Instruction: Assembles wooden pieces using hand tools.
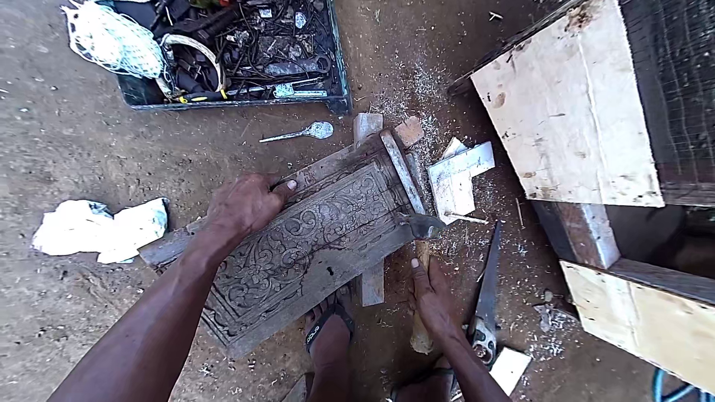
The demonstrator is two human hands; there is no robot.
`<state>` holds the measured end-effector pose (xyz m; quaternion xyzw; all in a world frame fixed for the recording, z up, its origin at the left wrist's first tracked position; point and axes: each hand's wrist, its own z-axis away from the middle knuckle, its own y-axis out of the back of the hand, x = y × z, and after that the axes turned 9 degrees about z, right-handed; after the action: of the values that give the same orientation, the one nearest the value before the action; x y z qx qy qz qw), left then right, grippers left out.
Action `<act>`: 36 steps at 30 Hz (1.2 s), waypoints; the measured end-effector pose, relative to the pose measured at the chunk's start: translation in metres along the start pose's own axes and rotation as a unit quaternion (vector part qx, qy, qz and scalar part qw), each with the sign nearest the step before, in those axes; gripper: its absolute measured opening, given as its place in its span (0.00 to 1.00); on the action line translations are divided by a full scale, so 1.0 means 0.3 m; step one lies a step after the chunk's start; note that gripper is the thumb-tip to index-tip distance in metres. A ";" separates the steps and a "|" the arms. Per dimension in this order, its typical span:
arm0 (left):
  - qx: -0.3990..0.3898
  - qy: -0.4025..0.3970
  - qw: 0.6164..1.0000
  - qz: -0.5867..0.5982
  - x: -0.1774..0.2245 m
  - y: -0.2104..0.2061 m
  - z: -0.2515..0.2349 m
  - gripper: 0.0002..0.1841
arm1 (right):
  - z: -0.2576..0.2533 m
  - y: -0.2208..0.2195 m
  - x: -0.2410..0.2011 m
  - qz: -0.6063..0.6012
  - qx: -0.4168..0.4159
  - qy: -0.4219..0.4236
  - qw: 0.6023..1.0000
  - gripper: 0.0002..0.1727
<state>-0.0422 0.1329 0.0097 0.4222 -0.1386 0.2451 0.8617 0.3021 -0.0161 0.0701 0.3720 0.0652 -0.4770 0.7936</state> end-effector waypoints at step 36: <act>0.015 0.024 1.000 -0.005 0.049 0.010 0.054 0.29 | 0.018 0.035 -0.059 -0.098 0.008 0.017 0.995 0.20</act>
<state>-0.0321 0.1261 0.0281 0.4295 -0.1119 0.2529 0.8597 0.2999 -0.0044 0.0878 0.3780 0.1111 -0.5468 0.7387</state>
